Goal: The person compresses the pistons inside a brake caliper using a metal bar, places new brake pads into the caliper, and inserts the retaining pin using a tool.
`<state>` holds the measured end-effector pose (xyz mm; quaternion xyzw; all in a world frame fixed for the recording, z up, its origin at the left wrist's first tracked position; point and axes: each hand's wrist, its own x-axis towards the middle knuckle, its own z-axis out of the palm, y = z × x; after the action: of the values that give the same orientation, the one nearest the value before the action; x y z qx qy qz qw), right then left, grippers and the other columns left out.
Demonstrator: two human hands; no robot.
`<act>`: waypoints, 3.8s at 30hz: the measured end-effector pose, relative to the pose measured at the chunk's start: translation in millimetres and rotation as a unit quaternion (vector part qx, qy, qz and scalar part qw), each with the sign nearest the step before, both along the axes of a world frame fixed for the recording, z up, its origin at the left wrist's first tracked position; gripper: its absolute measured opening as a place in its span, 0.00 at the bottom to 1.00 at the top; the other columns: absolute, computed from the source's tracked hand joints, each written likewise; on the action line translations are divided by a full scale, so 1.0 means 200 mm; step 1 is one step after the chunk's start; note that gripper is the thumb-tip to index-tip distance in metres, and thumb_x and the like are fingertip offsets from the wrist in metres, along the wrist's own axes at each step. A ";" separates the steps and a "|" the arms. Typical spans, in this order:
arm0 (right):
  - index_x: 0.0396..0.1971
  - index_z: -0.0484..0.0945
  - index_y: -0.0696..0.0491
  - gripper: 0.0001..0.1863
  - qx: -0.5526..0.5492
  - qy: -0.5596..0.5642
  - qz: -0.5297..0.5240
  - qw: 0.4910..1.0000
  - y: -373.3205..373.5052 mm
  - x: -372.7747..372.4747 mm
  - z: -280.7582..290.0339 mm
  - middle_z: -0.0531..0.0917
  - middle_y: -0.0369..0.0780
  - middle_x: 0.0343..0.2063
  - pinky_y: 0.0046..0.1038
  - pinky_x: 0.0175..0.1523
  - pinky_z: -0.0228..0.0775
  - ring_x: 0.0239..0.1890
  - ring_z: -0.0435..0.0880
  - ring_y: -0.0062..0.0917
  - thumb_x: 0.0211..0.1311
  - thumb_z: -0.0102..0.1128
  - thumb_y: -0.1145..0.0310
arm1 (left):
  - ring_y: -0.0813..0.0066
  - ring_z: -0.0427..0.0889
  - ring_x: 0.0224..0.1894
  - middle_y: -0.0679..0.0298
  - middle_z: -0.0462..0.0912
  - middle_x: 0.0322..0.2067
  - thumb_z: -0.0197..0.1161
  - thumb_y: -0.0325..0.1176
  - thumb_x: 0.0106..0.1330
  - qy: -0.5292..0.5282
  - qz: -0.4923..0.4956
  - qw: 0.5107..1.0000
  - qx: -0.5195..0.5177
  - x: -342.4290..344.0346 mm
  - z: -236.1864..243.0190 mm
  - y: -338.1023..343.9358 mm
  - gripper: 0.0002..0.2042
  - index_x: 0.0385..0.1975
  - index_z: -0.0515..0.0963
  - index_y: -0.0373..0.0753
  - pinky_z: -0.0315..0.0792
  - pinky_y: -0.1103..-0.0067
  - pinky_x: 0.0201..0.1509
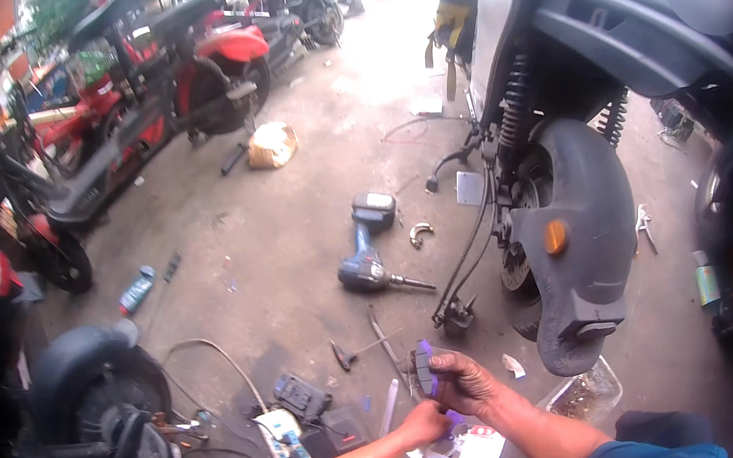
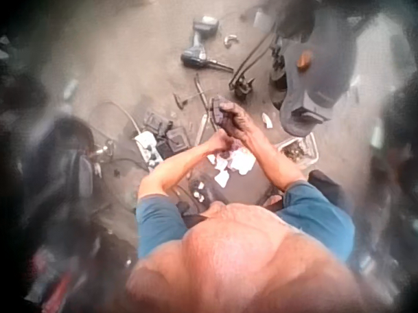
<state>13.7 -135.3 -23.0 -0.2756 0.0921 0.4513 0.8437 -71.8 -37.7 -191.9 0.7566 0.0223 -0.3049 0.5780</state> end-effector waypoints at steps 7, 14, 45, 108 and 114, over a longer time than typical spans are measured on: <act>0.37 0.76 0.52 0.14 -0.022 0.000 0.004 1.000 -0.05 0.00 -0.02 0.83 0.38 0.37 0.26 0.44 0.71 0.37 0.79 0.22 0.53 0.66 0.64 | 0.51 0.81 0.41 0.51 0.80 0.39 0.55 0.34 0.58 -0.236 -0.194 0.827 0.472 -0.01 0.92 0.45 0.13 0.41 0.82 0.51 0.74 0.61 0.43; 0.34 0.76 0.49 0.13 -0.019 0.044 -0.011 0.999 -0.20 -0.03 -0.24 0.79 0.36 0.34 0.27 0.47 0.65 0.37 0.75 0.23 0.51 0.67 0.62 | 0.72 0.83 0.30 0.60 0.85 0.31 0.60 0.35 0.58 -0.058 0.134 0.965 0.220 -0.07 0.86 0.42 0.15 0.45 0.80 0.41 0.77 0.75 0.36; 0.45 0.73 0.62 0.25 -0.215 -0.236 -0.084 0.944 -0.09 -0.10 0.04 0.81 0.42 0.37 0.25 0.42 0.71 0.37 0.80 0.22 0.50 0.69 0.64 | 0.81 0.78 0.34 0.65 0.79 0.36 0.60 0.28 0.59 -0.171 0.323 0.930 -0.029 0.06 0.97 0.14 0.15 0.47 0.71 0.34 0.73 0.84 0.30; 0.46 0.74 0.62 0.24 -0.143 -0.217 0.000 0.966 -0.11 -0.15 -0.18 0.80 0.41 0.36 0.24 0.42 0.73 0.36 0.80 0.23 0.52 0.68 0.65 | 0.76 0.78 0.40 0.61 0.81 0.39 0.63 0.27 0.57 -0.099 0.254 0.961 -0.056 -0.02 0.85 0.21 0.16 0.45 0.75 0.30 0.73 0.80 0.44; 0.44 0.75 0.63 0.21 -0.146 -0.253 -0.029 0.956 -0.13 -0.14 -0.17 0.81 0.41 0.32 0.23 0.40 0.71 0.33 0.79 0.22 0.53 0.65 0.66 | 0.78 0.78 0.35 0.59 0.82 0.33 0.66 0.27 0.57 -0.063 0.240 0.963 -0.104 0.02 0.94 0.22 0.15 0.42 0.75 0.28 0.74 0.81 0.38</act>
<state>-15.0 -160.9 -56.2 -0.4986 -0.0514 0.3235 0.8026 -68.3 7.0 -3.4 0.6823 0.1354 -0.1098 0.7100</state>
